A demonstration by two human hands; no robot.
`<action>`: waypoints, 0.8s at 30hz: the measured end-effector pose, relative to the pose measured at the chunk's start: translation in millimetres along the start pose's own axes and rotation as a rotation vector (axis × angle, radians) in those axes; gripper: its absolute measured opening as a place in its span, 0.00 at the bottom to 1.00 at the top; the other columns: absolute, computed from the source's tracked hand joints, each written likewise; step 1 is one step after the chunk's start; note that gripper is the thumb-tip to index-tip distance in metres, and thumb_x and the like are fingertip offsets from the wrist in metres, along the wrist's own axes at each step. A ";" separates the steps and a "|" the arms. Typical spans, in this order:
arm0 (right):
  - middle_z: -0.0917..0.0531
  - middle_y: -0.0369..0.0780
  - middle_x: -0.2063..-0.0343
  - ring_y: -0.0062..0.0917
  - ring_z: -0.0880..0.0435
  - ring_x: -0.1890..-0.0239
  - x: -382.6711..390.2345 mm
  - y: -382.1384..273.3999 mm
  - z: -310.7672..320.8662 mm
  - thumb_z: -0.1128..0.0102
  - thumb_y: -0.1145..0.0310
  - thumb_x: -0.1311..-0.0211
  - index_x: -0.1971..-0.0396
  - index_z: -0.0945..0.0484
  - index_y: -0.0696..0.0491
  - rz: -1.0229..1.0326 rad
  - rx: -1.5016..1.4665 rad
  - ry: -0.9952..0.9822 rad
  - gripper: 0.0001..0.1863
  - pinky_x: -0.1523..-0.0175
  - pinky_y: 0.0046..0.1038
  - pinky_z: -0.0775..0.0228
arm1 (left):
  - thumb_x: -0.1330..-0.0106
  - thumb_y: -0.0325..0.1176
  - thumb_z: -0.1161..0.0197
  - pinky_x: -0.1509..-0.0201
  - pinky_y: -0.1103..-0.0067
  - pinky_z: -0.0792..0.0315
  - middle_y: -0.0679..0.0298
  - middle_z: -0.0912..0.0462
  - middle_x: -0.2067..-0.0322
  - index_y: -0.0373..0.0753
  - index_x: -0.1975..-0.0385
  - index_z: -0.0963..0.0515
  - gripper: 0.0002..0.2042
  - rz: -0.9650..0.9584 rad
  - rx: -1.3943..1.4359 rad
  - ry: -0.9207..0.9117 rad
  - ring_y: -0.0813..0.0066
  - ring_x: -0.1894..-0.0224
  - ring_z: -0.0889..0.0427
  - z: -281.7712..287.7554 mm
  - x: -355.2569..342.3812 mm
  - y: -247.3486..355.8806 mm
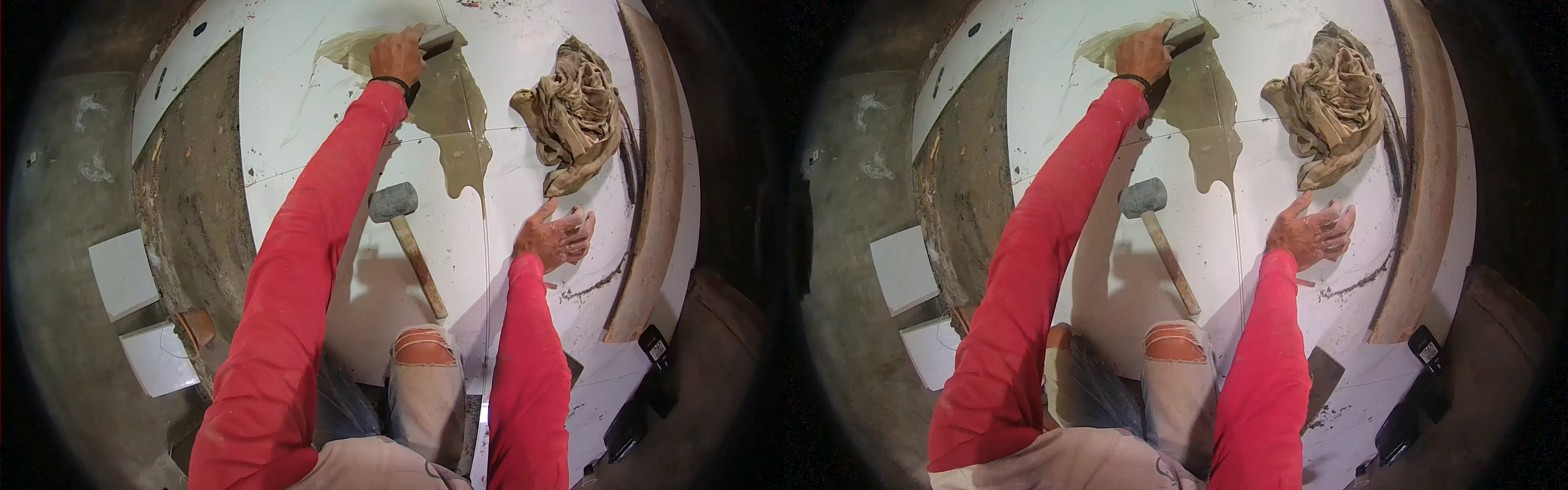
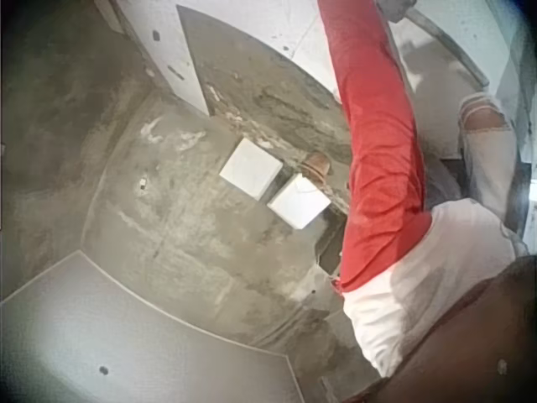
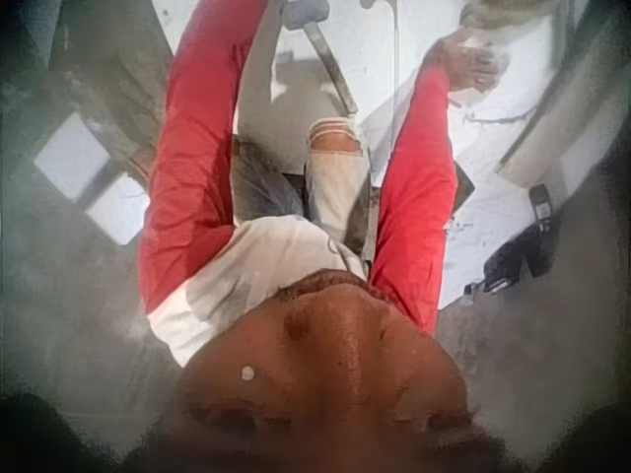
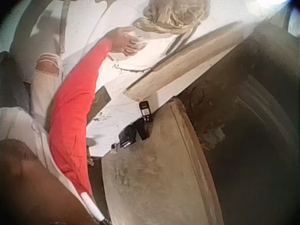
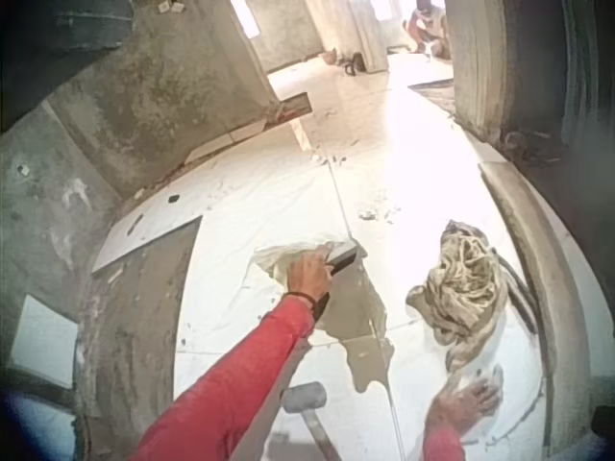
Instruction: The person taps a floor tile with a rubber mallet, wipes the surface with a cloth, and pours liquid from a cup into the gaps between tiles before spreading it with a trowel.
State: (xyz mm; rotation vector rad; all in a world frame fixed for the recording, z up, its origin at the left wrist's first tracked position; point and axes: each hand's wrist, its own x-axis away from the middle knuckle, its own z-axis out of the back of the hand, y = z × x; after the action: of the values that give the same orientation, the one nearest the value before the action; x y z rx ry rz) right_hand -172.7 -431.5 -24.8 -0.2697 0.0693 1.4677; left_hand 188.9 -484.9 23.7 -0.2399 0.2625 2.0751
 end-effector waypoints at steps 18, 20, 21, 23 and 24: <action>0.38 0.43 0.36 0.39 0.39 0.35 -2.4 1.7 0.0 0.46 0.48 0.32 0.43 0.35 0.50 0.006 0.029 0.038 0.26 0.31 0.49 0.47 | 0.43 0.41 0.35 0.57 0.58 0.22 0.53 0.14 0.64 0.44 0.52 0.19 0.19 0.200 -0.001 0.089 0.50 0.61 0.16 17.9 18.3 -41.2; 0.37 0.43 0.36 0.40 0.39 0.35 -2.2 2.7 1.2 0.45 0.48 0.32 0.43 0.35 0.50 0.002 0.038 0.045 0.27 0.31 0.49 0.47 | 0.43 0.41 0.34 0.56 0.58 0.21 0.53 0.14 0.64 0.43 0.49 0.21 0.21 0.326 -0.091 0.063 0.50 0.58 0.15 19.8 5.0 -98.6; 0.37 0.43 0.36 0.39 0.39 0.34 1.8 -1.9 2.1 0.44 0.48 0.33 0.43 0.35 0.49 0.015 0.000 0.046 0.27 0.31 0.49 0.46 | 0.43 0.40 0.34 0.55 0.58 0.21 0.52 0.14 0.63 0.43 0.51 0.20 0.19 0.375 -0.183 0.028 0.50 0.58 0.14 26.4 5.3 -136.6; 0.37 0.43 0.35 0.39 0.39 0.34 0.9 -3.3 3.8 0.43 0.49 0.34 0.43 0.34 0.49 0.022 -0.022 0.049 0.27 0.31 0.50 0.46 | 0.42 0.39 0.35 0.52 0.58 0.21 0.51 0.13 0.61 0.42 0.54 0.19 0.17 0.436 -0.297 -0.055 0.50 0.57 0.14 30.1 9.9 -169.9; 0.37 0.43 0.35 0.39 0.39 0.34 -1.5 -0.8 3.5 0.43 0.49 0.34 0.43 0.34 0.49 0.017 -0.005 0.056 0.27 0.31 0.50 0.46 | 0.42 0.38 0.35 0.52 0.58 0.20 0.50 0.13 0.60 0.42 0.54 0.19 0.16 0.451 -0.329 -0.110 0.50 0.57 0.14 26.4 16.1 -169.0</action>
State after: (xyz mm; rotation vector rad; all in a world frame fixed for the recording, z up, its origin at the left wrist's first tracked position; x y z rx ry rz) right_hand -172.4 -432.3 -21.0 -0.3147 0.1137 1.4778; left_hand 326.3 -382.0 29.8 -0.2817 -0.1066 2.5671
